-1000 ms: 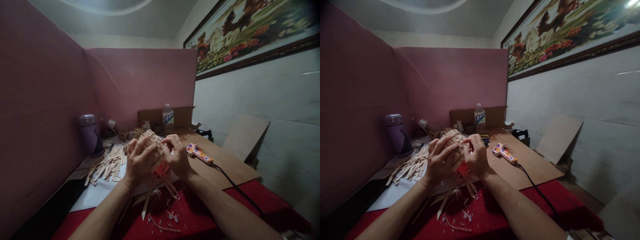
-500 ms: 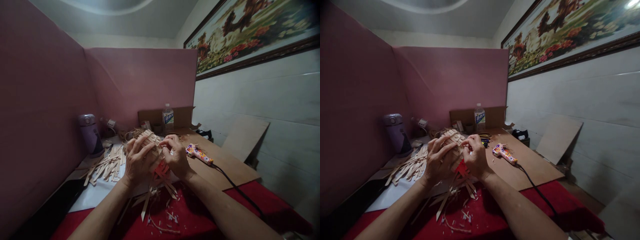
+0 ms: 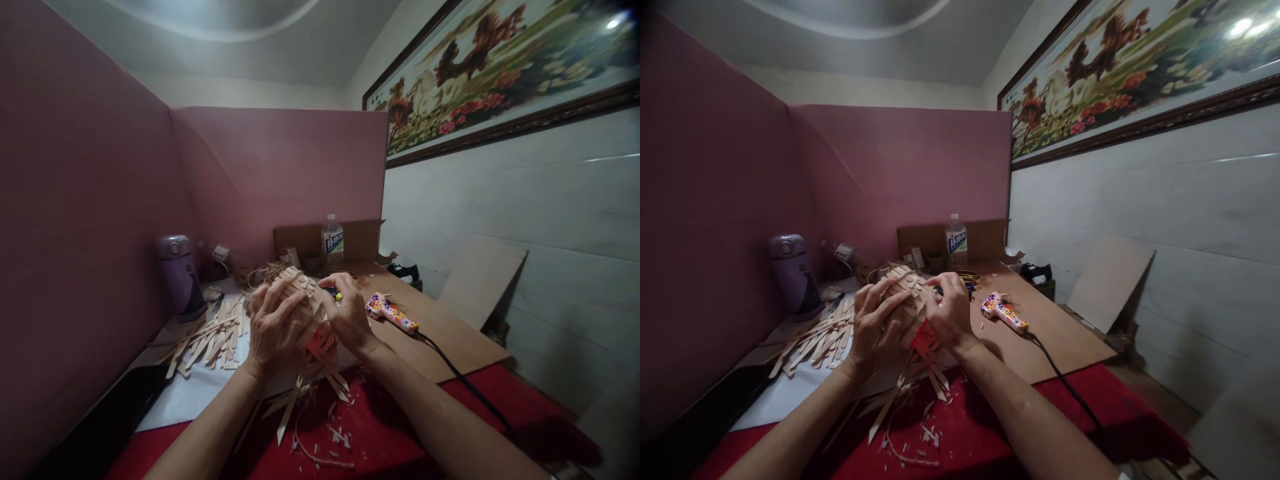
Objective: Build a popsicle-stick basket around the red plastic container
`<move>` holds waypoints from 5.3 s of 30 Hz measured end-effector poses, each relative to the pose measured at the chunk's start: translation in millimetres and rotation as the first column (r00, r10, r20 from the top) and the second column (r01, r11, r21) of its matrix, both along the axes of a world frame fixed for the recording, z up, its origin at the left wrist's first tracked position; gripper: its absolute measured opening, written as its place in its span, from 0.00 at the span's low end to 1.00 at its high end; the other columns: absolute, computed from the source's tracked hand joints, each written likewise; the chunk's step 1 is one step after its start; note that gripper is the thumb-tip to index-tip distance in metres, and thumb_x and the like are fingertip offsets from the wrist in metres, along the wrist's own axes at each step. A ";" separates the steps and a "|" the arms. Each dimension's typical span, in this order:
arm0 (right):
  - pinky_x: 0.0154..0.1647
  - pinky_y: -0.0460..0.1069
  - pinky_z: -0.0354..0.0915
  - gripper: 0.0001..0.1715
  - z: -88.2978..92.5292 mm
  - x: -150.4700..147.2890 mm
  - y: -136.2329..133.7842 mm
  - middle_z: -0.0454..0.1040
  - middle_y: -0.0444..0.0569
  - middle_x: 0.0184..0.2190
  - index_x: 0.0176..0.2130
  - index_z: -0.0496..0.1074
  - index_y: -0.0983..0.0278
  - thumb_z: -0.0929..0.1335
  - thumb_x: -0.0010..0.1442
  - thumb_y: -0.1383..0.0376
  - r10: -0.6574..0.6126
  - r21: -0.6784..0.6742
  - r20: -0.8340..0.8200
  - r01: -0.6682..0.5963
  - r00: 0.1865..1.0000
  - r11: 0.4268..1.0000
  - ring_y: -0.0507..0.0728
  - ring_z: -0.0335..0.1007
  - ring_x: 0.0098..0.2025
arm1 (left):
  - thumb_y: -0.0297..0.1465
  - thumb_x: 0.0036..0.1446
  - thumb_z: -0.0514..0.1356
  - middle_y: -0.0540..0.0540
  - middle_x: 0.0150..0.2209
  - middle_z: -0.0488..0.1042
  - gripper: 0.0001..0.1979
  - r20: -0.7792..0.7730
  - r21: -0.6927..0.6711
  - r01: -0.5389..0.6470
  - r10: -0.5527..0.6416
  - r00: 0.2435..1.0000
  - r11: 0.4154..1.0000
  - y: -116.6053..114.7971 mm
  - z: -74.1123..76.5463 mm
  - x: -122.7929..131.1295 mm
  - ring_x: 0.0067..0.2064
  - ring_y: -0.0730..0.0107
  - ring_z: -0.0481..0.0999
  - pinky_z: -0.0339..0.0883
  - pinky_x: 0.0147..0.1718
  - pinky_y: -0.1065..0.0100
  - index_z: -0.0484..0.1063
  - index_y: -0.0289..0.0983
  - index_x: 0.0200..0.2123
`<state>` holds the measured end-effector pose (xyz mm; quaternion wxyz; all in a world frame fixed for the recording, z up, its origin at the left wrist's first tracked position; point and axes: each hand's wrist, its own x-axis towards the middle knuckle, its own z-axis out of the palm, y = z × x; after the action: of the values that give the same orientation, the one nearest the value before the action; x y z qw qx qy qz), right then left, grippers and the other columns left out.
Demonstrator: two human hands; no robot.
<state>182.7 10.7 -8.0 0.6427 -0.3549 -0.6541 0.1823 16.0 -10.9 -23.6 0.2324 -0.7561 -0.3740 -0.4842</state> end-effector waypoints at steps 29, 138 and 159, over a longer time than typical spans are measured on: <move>0.21 0.44 0.54 0.12 34.5 -34.9 22.7 0.66 0.38 0.20 0.28 0.64 0.62 0.69 0.39 0.67 0.162 -0.637 -0.204 -0.257 0.965 0.727 0.49 0.59 0.21 | 0.28 0.59 0.53 0.46 0.54 0.69 0.14 0.408 -0.152 0.079 -0.010 0.913 0.985 15.4 -7.6 -14.9 0.56 0.59 0.65 0.58 0.56 0.52 0.77 0.42 0.42; 0.32 0.47 0.56 0.09 10.6 -6.3 -0.1 0.62 0.42 0.27 0.29 0.64 0.61 0.65 0.58 0.60 0.371 -0.120 -0.054 -0.375 0.927 0.919 0.52 0.57 0.29 | 0.29 0.56 0.59 0.45 0.55 0.62 0.09 0.421 -0.184 0.188 -0.095 0.902 0.965 -5.7 7.8 4.9 0.57 0.57 0.64 0.60 0.55 0.55 0.75 0.43 0.40; 0.41 0.53 0.58 0.09 6.0 -3.4 -8.1 0.69 0.46 0.30 0.28 0.75 0.60 0.68 0.60 0.62 0.260 0.060 0.174 -0.274 0.950 0.960 0.56 0.62 0.37 | 0.28 0.58 0.59 0.44 0.54 0.62 0.03 0.486 -0.098 0.157 -0.090 0.869 0.983 -1.9 2.8 8.7 0.54 0.61 0.65 0.63 0.52 0.60 0.72 0.40 0.35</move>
<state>179.3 2.6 -2.1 0.5701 -0.2497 -0.7540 0.2101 24.6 -12.8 -20.8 0.0498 -0.6489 -0.4023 -0.6439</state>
